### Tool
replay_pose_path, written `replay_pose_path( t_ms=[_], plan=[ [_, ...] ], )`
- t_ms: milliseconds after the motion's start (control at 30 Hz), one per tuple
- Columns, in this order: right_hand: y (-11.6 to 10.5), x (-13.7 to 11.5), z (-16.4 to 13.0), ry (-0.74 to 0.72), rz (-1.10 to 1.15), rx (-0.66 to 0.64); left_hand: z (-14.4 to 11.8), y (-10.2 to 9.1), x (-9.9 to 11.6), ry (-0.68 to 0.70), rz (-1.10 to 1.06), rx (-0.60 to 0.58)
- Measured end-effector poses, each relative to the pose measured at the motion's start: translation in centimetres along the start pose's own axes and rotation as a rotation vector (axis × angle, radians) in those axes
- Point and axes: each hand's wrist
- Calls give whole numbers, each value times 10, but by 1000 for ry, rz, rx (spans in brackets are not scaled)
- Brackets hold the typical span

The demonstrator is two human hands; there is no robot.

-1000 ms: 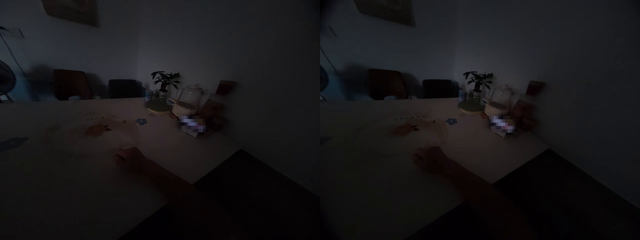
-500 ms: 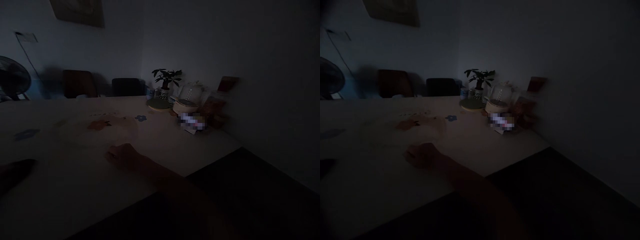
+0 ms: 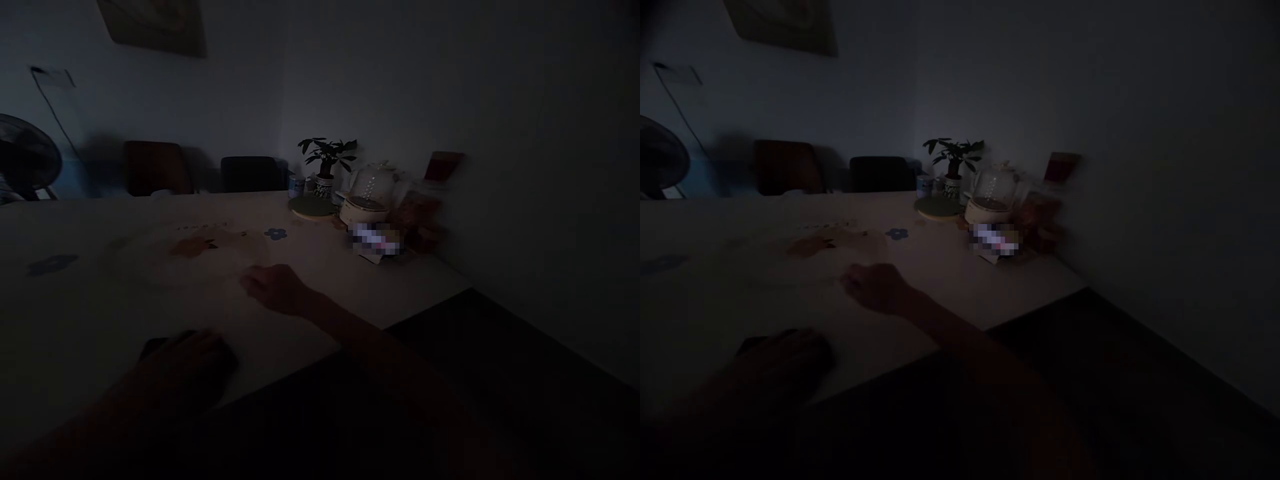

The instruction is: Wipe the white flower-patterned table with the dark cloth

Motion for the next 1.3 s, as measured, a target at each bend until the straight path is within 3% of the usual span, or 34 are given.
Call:
replay_pose_path(
  t_ms=[167,333,500,700,867,1000,1133,1300],
  plan=[
    [-20,67,20,385,576,101,81,11,10,209,-39,-17],
    [-39,95,33,597,985,319,194,4,42,366,-198,-21],
    [-46,100,35,573,954,333,298,24,54,335,-295,27],
    [-51,131,24,518,767,413,366,53,36,163,-159,4],
    [-51,164,-6,512,387,609,389,52,17,85,-151,10],
    [-52,175,-36,544,219,642,385,43,11,125,-191,-9],
    [-49,181,-59,595,-25,581,357,33,14,164,-234,-42],
    [-39,179,-73,594,-138,540,291,20,26,242,-296,-73]
  ],
)
Point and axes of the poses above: each hand's wrist, its own z-axis towards the middle knuckle, its own y-axis out of the palm, x = y × z, and after that the axes turned 12 degrees about y, right-handed
